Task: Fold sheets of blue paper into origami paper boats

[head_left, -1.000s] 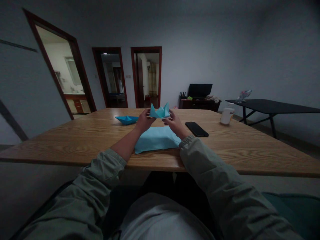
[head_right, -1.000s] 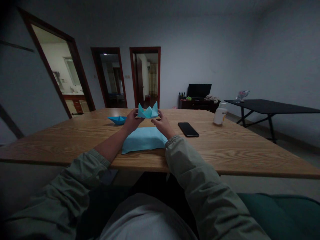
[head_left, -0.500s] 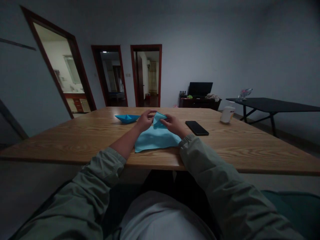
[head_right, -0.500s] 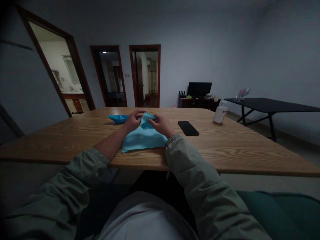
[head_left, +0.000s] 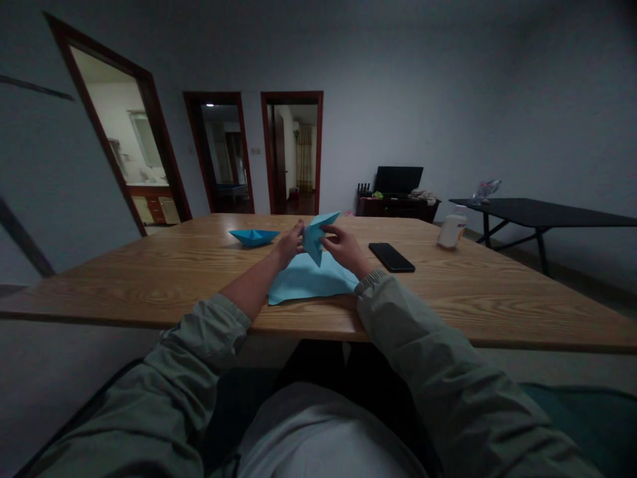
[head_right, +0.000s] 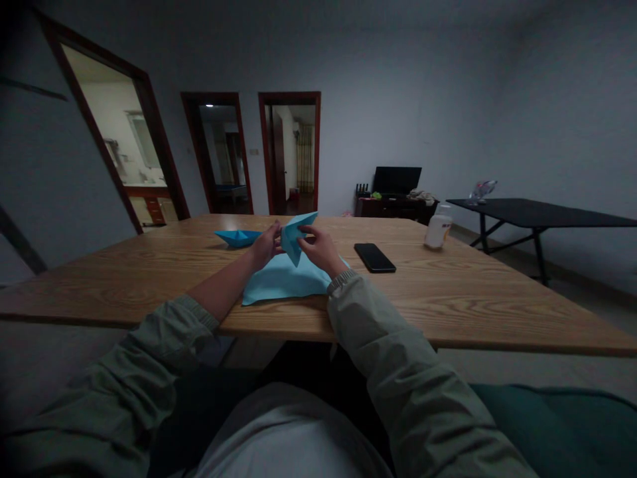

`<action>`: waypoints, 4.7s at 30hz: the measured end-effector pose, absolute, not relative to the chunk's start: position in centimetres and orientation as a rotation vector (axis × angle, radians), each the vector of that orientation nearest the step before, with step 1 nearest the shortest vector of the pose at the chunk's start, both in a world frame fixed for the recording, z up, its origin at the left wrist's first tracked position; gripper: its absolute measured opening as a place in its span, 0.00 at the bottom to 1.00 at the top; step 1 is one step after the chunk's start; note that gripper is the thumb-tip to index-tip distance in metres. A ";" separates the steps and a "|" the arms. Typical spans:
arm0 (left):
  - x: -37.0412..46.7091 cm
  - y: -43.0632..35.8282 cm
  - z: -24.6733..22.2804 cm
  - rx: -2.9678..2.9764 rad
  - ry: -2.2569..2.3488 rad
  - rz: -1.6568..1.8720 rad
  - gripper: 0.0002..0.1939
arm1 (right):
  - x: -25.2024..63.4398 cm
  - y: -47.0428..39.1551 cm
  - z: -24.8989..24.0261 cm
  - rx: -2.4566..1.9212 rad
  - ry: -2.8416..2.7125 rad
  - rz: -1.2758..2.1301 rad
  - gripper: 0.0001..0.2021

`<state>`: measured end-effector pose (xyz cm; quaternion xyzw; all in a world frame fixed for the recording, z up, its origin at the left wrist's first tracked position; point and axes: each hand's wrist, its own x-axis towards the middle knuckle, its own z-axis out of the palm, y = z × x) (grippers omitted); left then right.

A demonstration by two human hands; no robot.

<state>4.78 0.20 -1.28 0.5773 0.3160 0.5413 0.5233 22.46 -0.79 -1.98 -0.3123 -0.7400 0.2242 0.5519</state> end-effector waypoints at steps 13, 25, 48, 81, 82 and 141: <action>4.9 -0.4 -0.9 1.284 0.598 1.237 0.21 | 22.2 -1.7 -1.7 -0.930 -1.754 0.179 0.19; 5.0 -1.1 -0.8 1.403 0.565 1.267 0.19 | 21.7 -1.8 -1.8 -0.755 -1.773 0.211 0.19; 5.0 -0.6 -0.8 1.532 0.595 1.446 0.36 | 20.6 -2.4 -1.2 -0.651 -1.695 0.489 0.16; 2.9 0.2 0.7 1.294 0.596 1.703 0.21 | 23.5 -1.8 -0.1 -0.827 -1.429 1.068 0.25; 3.1 0.1 0.6 1.312 0.591 1.682 0.21 | 23.4 -1.8 -0.2 -0.820 -1.431 1.052 0.25; 2.1 -2.7 1.0 2.251 0.694 1.390 0.20 | 24.2 -0.4 -1.0 -0.936 -1.322 0.845 0.24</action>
